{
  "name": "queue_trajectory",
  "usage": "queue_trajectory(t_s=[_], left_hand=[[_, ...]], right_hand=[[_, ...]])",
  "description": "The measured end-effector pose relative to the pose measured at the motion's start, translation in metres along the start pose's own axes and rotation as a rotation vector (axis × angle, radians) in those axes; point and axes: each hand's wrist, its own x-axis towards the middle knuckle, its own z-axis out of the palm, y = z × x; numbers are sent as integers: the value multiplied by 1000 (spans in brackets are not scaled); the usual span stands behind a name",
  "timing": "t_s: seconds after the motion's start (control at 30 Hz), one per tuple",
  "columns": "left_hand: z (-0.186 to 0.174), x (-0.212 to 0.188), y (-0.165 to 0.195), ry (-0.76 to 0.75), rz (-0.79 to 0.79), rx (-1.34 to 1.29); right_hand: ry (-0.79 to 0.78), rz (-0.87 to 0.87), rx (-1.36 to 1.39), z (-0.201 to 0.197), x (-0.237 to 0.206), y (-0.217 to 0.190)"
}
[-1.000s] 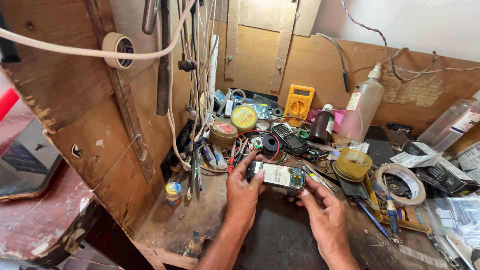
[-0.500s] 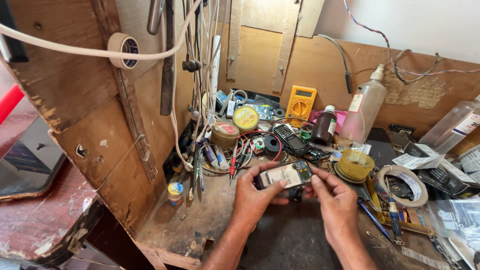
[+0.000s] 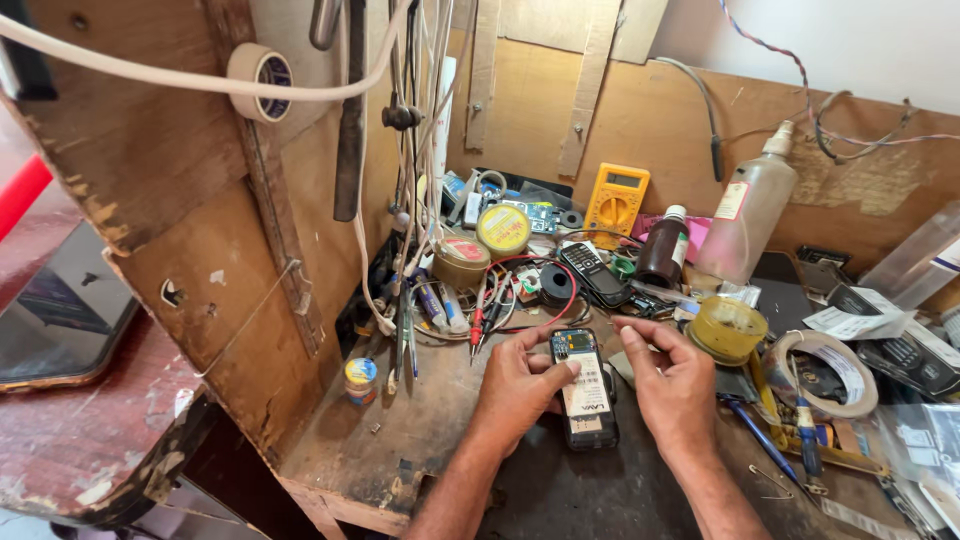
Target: The person disassembles a small electronic device, likely a mobile phone, by removing the back cover and battery. They then use a small metal tool to carefully pry and adjust internal components on the circuit board. The person handles the device and its parts throughout the clip.
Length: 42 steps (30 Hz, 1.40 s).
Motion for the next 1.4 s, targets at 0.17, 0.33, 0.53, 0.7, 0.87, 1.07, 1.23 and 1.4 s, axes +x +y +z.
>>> queue_trajectory(t_s=[0.17, 0.33, 0.53, 0.7, 0.87, 1.07, 1.23, 1.4], left_hand=[[2, 1, -2, 26, 5, 31], [2, -1, -1, 36, 38, 64], [4, -4, 3, 41, 57, 87], [6, -6, 6, 77, 25, 138], [5, -6, 6, 67, 77, 132], [2, -4, -2, 67, 77, 97], [-1, 1, -11, 68, 144, 67], [-2, 1, -14, 121, 44, 38]], right_hand=[[30, -226, -189, 0, -6, -2], [24, -240, -204, 2, -9, -2], [57, -204, -261, 2, -9, -1], [76, -274, -347, 3, -13, -2], [64, -233, -358, 7, -20, -3], [38, -180, -328, 8, -20, -1], [0, -68, -427, 8, -17, 2], [-16, -2, -418, 10, -14, 4]])
